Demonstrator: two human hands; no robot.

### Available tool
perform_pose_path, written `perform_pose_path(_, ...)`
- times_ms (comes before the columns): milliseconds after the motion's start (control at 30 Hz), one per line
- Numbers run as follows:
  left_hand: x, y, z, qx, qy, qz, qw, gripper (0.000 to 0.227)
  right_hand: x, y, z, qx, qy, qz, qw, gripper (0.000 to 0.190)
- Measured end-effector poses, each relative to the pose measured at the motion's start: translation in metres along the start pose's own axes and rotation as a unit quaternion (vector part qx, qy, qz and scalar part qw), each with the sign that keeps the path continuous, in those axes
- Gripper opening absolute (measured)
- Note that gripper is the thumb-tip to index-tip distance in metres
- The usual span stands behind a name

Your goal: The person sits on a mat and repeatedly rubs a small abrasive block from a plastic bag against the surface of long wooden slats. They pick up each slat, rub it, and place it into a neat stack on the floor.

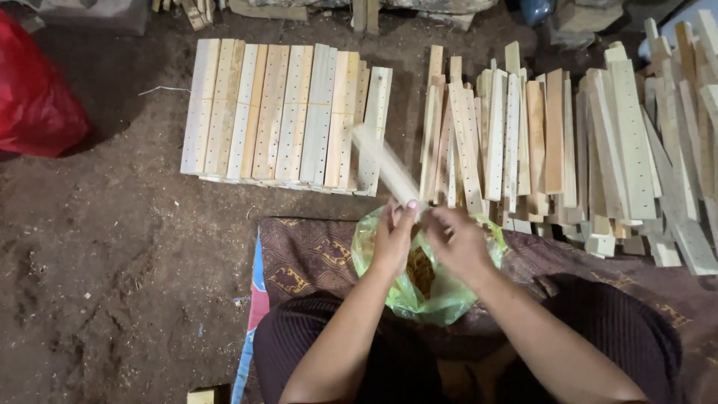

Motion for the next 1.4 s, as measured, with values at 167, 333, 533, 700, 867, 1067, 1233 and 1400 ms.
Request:
perform_pose_path(167,-0.036,-0.008,0.016,0.008,-0.053,-0.035,0.998,0.041,-0.001,-0.001,0.03,-0.014,0.05,-0.038,0.998,0.026)
perform_pose_path(333,-0.001,-0.022,-0.003,-0.048,-0.002,-0.03,0.998,0.013,0.03,-0.086,0.071,-0.036,0.033,-0.504,0.862,0.066)
perform_pose_path(533,-0.003,0.006,0.005,-0.077,0.047,-0.033,0.995,0.016,0.011,-0.119,0.09,0.16,0.131,-0.274,0.939,0.036)
perform_pose_path(700,0.003,0.004,-0.005,-0.056,0.051,-0.023,0.997,0.021,-0.059,-0.119,0.065,0.123,0.023,-0.149,0.981,0.03)
perform_pose_path(867,0.034,-0.011,-0.044,-0.032,0.039,-0.04,0.998,0.017,-0.106,-0.025,-0.031,0.101,0.024,0.061,0.993,0.025)
perform_pose_path(1067,0.043,0.009,-0.114,0.014,0.041,-0.006,0.999,0.028,-0.079,0.009,-0.131,0.076,0.17,0.121,0.975,0.035)
perform_pose_path(1233,0.053,-0.001,-0.164,0.021,0.072,-0.044,0.996,0.033,-0.103,0.047,-0.152,-0.051,0.117,0.051,0.991,0.018)
perform_pose_path(1400,0.051,-0.002,-0.187,0.064,0.076,-0.075,0.992,0.023,-0.089,0.048,-0.193,0.01,0.22,0.049,0.974,0.029)
Point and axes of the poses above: each hand's wrist, its own z-axis towards the middle knuckle, its own x-axis out of the palm, y = z × x, the point moved 9 cm from there along z, towards the middle knuckle, and after that the axes turned 13 degrees about -z, right-handed, at the moved point
